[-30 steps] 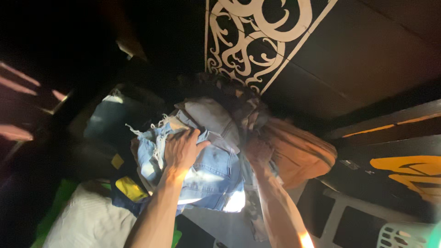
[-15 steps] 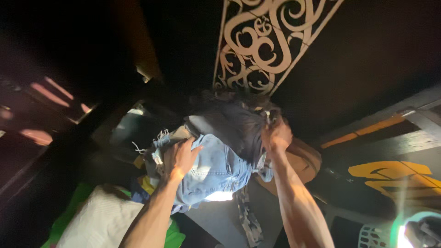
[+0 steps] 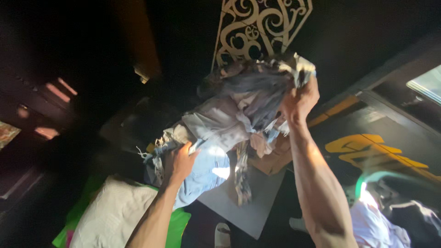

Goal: The person picks up clothes from a pile on the floor and places them into a blue laundry basket, then moves a white stool, and continues sorting through items in the basket.

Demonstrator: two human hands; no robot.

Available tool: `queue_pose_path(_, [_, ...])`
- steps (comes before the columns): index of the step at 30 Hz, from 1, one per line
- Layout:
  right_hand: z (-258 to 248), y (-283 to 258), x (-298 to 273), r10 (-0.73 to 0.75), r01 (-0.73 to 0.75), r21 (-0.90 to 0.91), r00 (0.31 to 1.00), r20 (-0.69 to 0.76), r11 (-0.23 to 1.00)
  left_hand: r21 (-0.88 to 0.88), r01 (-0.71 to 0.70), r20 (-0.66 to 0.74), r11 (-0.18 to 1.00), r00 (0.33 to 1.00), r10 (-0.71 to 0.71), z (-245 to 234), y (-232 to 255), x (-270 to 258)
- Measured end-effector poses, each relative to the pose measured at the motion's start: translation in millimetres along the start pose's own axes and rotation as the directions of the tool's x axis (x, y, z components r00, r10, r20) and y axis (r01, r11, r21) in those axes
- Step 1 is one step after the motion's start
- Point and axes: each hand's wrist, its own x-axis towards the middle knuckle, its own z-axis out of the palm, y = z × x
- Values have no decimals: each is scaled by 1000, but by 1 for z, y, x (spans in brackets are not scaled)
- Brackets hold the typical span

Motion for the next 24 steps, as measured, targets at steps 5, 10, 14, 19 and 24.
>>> queue_pose_path(5, [-70, -55, 12, -8, 7, 130, 1000, 6, 991, 97, -13, 98, 995, 995, 3, -45, 48, -27])
queue_pose_path(10, [-132, -96, -3, 11, 9, 226, 996, -86, 974, 138, -35, 70, 990, 997, 26, -85, 80, -56])
queue_pose_path(14, [-185, -131, -15, -2, 1, -9, 985, -174, 1000, 122, -76, 22, 990, 997, 73, -135, 99, -91])
queue_pose_path(19, [-245, -150, -34, -136, 68, -203, 930, -342, 977, 116, -147, -18, 982, 989, 150, -182, 108, -134])
queue_pose_path(24, [-310, -164, -63, -200, 81, -288, 890, -410, 954, 91, -270, -106, 958, 954, 279, -208, 112, -176])
